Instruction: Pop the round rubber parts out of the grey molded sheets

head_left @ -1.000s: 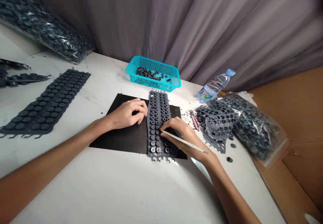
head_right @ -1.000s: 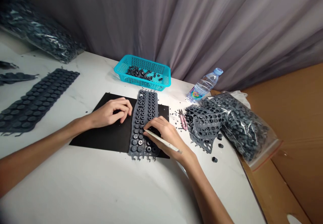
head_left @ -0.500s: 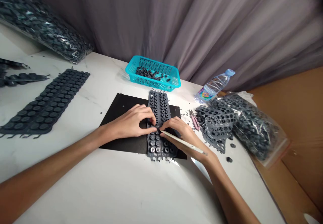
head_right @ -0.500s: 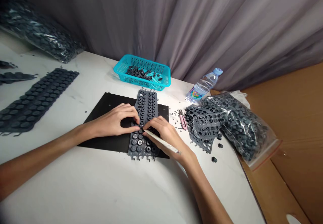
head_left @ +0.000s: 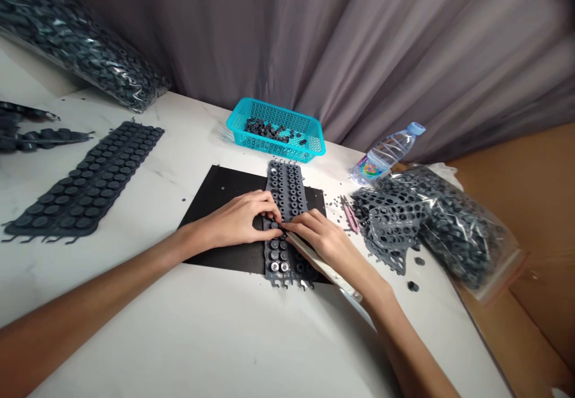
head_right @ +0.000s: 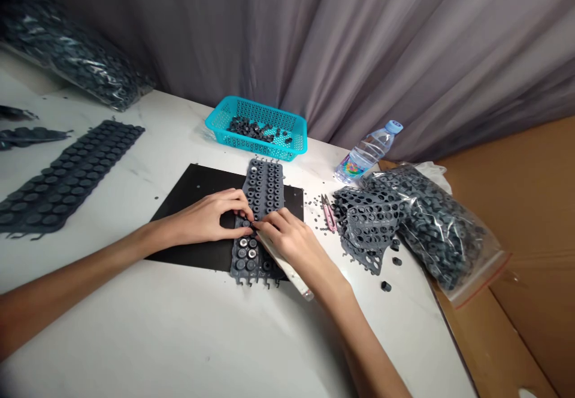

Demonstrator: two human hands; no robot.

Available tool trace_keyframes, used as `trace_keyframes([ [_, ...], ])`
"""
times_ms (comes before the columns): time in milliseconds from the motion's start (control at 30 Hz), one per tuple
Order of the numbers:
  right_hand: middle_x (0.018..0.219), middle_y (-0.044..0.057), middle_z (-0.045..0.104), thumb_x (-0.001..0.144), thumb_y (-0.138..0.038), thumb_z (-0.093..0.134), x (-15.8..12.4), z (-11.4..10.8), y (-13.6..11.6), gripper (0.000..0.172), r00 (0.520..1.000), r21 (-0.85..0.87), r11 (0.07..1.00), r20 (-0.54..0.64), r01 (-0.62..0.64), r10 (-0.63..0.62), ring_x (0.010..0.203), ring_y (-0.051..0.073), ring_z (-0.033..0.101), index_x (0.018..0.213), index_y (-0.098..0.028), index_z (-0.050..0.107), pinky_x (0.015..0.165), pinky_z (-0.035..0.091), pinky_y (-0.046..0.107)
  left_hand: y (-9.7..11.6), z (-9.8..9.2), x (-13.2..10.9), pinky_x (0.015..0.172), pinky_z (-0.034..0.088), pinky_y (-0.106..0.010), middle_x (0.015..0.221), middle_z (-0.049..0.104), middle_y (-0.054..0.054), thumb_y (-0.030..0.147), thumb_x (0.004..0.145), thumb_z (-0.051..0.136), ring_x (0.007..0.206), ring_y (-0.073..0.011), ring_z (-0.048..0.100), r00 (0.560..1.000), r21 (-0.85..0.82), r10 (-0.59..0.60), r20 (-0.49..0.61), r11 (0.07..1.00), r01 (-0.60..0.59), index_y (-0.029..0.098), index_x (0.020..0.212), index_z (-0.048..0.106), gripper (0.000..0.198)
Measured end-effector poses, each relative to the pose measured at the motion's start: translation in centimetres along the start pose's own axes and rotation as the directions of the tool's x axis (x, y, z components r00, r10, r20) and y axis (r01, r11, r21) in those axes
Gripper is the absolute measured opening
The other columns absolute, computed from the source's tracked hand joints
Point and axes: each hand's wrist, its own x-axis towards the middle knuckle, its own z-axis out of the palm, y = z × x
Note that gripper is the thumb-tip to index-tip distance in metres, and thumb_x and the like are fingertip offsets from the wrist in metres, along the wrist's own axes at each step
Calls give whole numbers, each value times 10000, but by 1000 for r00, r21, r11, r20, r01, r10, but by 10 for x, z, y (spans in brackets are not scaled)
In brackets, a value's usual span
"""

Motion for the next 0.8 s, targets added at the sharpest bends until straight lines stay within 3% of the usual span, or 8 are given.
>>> trace_keyframes([
  [167,1052,118,690,1056,-198,474,3,13,-8,229,997,-175,984,-62,40,-52,953,263,620,1191,-117,639,806,553,387,-6,3,-1,899,498,-349,1065,641,-21,408,884,723,1004,-199,620,1000,-71,-7,14,997,8,241,1028,693,223],
  [267,1083,138,664,1067,-206,436,3,15,-9,240,987,-149,984,-145,-98,76,968,266,630,1211,-107,600,830,545,389,-8,4,-1,919,489,-366,1064,634,-28,429,875,732,1025,-212,609,1000,-85,-16,26,996,19,240,1024,685,245],
  [300,1114,150,648,1072,-218,424,2,14,-6,257,966,-118,975,-201,-187,161,982,267,632,1244,-106,578,837,542,387,-8,4,-1,922,486,-370,1061,632,-29,436,874,732,1029,-215,605,999,-91,-21,34,996,24,241,1020,683,248],
  [367,1160,166,615,1076,-251,415,-3,8,3,290,879,-25,923,-317,-385,357,991,267,636,1293,-111,548,845,534,388,-7,3,-2,915,484,-373,1058,631,-29,452,876,727,1027,-217,598,998,-109,-31,57,993,37,244,1013,680,254],
  [433,1129,144,618,1068,-289,450,-9,-1,15,281,798,73,862,-346,-502,494,927,253,641,1265,-142,585,826,525,389,-7,2,-1,900,482,-372,1057,632,-26,467,878,720,1014,-215,593,996,-120,-40,75,992,48,248,1010,679,259],
  [533,981,68,659,1039,-312,541,-14,-11,22,193,858,244,873,-202,-423,472,825,208,639,1102,-202,686,777,513,342,-7,1,-1,892,477,-376,1056,634,-27,475,879,715,998,-215,591,996,-112,-42,80,992,51,251,1015,677,265],
  [667,999,39,691,1017,-329,597,-7,-15,5,148,940,446,840,11,-309,340,903,188,647,1080,-239,697,839,512,316,-8,2,0,892,474,-377,1047,634,-31,472,885,705,993,-218,594,997,-104,-31,74,994,39,247,1012,678,259],
  [800,994,51,684,1017,-307,592,-1,-13,-8,127,965,471,847,42,-247,258,941,201,635,1048,-227,686,858,517,333,-8,3,0,887,474,-367,1044,635,-28,432,882,713,998,-214,596,998,-114,-20,62,993,27,240,1004,678,230],
])
